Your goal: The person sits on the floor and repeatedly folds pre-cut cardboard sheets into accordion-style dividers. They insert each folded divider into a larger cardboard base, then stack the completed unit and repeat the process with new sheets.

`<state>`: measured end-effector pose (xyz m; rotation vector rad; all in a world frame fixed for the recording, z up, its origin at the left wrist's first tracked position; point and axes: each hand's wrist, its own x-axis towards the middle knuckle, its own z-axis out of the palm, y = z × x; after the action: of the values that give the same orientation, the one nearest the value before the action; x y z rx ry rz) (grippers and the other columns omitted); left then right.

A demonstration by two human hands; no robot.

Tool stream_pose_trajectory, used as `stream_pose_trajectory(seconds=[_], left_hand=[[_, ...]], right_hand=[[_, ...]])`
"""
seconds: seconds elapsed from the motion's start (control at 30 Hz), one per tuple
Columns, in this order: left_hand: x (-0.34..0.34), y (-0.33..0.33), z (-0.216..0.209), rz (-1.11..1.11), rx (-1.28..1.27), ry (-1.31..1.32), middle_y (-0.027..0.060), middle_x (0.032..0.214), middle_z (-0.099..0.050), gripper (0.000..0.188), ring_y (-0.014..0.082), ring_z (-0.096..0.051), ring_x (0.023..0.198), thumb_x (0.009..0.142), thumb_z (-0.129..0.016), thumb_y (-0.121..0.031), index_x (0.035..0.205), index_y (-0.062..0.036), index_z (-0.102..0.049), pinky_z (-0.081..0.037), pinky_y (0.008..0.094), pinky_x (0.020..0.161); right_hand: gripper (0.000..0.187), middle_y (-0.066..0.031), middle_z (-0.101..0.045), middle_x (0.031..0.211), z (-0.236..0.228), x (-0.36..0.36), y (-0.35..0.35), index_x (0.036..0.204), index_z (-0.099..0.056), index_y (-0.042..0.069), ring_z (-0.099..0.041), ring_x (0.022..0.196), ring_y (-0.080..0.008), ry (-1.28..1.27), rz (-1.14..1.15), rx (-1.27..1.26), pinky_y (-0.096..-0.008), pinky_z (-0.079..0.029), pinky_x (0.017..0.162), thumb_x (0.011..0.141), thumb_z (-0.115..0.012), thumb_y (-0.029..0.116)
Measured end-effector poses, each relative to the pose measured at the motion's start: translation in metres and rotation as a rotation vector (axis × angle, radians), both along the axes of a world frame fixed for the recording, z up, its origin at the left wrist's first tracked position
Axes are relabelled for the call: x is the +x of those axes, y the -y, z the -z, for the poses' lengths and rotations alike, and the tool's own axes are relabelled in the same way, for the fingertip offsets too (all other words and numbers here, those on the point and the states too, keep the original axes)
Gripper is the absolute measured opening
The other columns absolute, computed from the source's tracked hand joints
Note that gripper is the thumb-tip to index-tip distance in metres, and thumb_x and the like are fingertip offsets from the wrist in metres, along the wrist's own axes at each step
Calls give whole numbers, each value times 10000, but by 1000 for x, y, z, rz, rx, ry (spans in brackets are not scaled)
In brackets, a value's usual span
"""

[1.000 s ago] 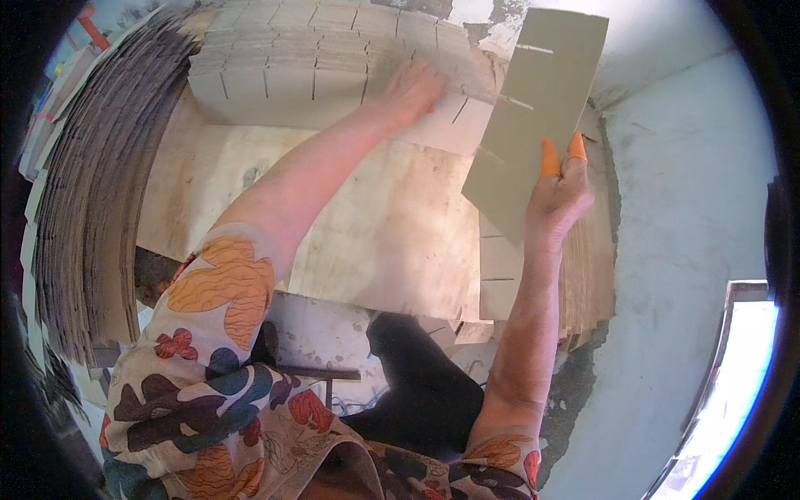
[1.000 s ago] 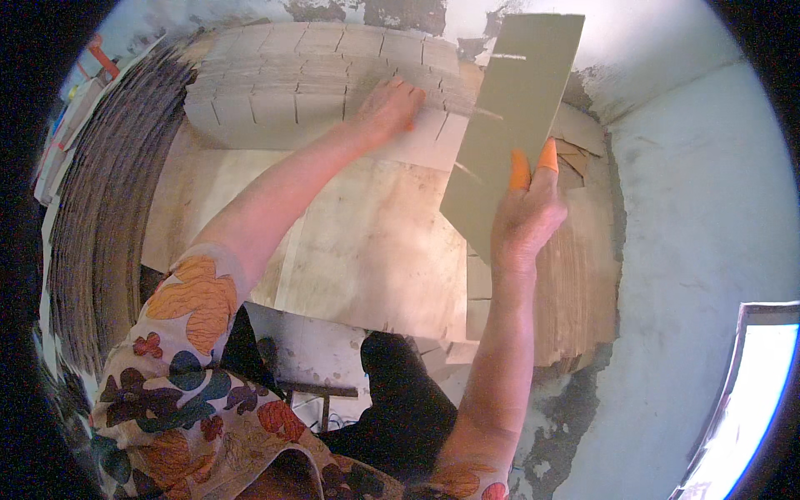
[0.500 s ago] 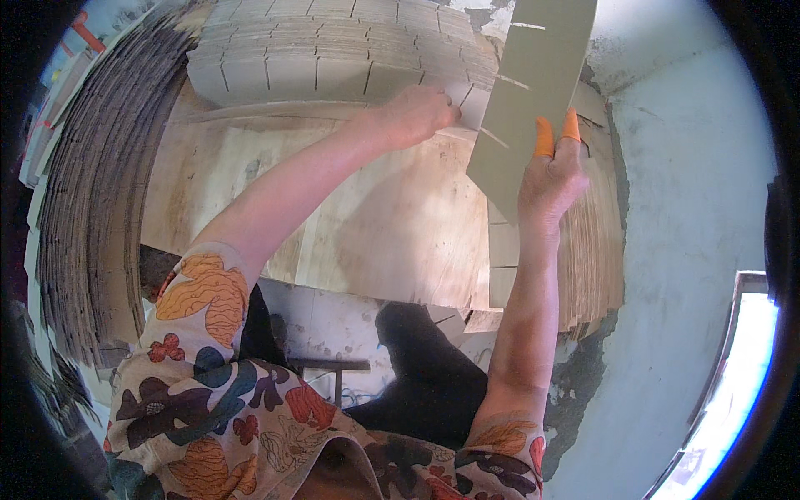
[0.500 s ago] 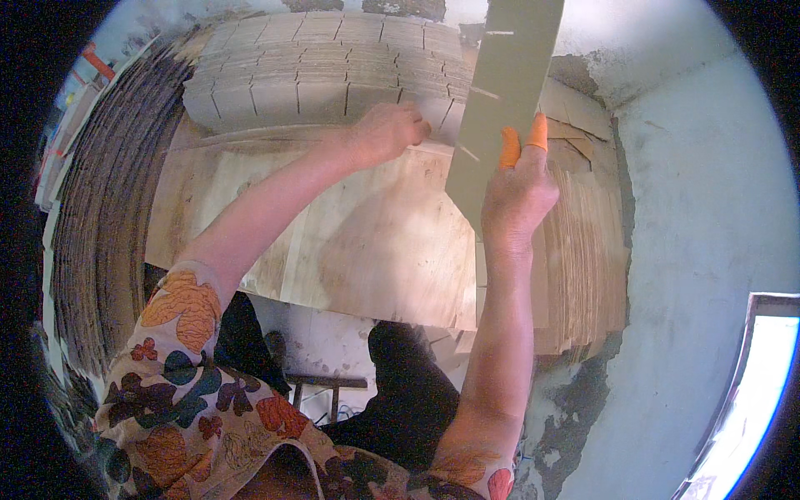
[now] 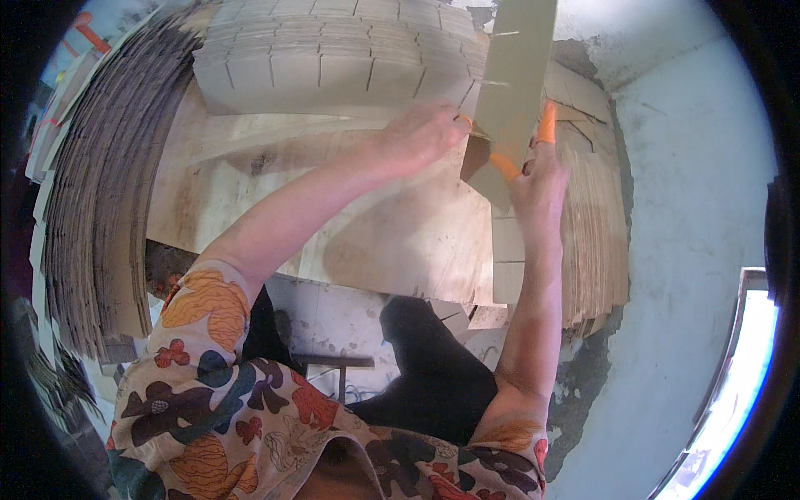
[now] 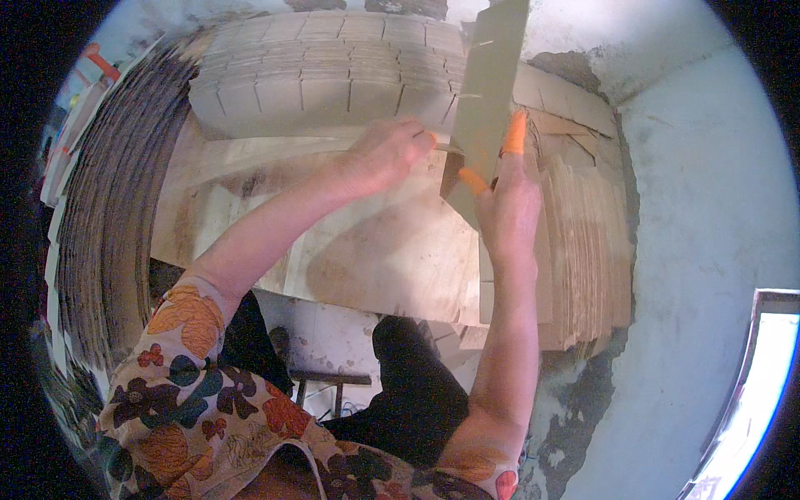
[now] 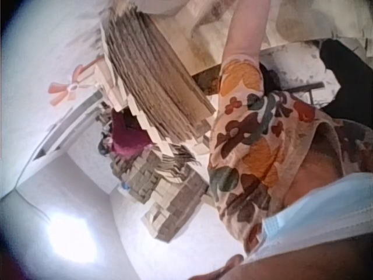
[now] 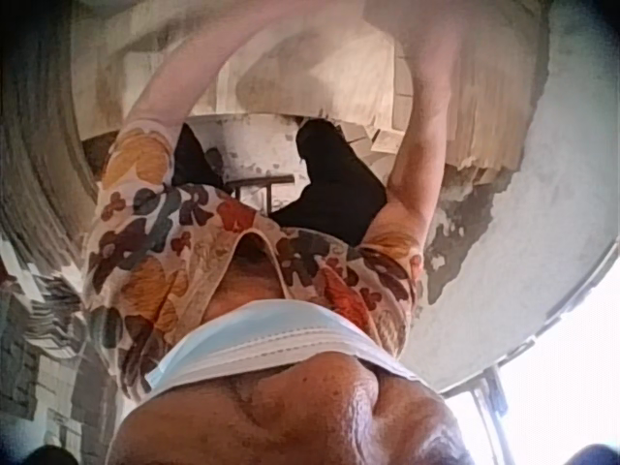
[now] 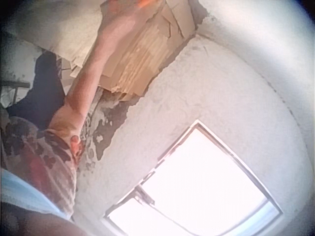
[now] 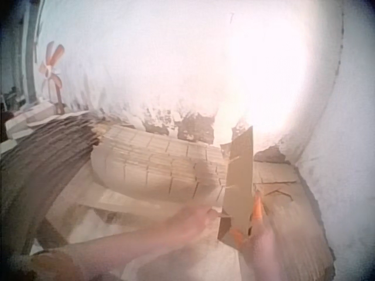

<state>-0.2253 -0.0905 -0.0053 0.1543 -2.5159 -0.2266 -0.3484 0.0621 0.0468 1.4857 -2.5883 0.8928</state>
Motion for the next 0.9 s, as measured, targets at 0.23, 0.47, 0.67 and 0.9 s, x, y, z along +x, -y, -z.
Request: stream_pose_trajectory(seconds=[0.23, 0.47, 0.67, 0.9], left_hand=[[0, -5, 6, 43, -15, 13, 116, 789, -576, 114, 285, -583, 819, 700, -581, -28, 812, -23, -562, -503, 391, 673], [1, -4, -1, -36, 57, -26, 119, 761, -579, 77, 301, -579, 799, 706, -590, -39, 779, -34, -566, -486, 419, 661], [7, -16, -10, 88, 70, -48, 114, 688, -559, 64, 306, -567, 735, 719, -607, -55, 739, -36, -548, -468, 416, 629], [15, -29, -14, 170, 167, -81, 124, 715, -560, 114, 304, -567, 726, 741, -632, -76, 719, -30, -530, -467, 413, 627]], right_hand=[[833, -225, -627, 950, 12, 20, -11, 1475, -157, 153, -633, 688, -340, -6, 41, 19, -419, -506, 590, 803, -631, 23], [730, -226, -604, 1044, 20, 23, -11, 1453, -213, 122, -630, 682, -346, -22, -32, -72, -399, -523, 563, 826, -568, 4], [649, -252, -436, 1318, 55, 18, -7, 1384, -257, -9, -625, 754, -370, -220, -50, 49, -404, -534, 571, 828, -587, 52], [609, -244, -432, 1325, 47, 15, -6, 1342, -297, -18, -623, 804, -386, -261, -143, -66, -413, -541, 575, 824, -604, 68]])
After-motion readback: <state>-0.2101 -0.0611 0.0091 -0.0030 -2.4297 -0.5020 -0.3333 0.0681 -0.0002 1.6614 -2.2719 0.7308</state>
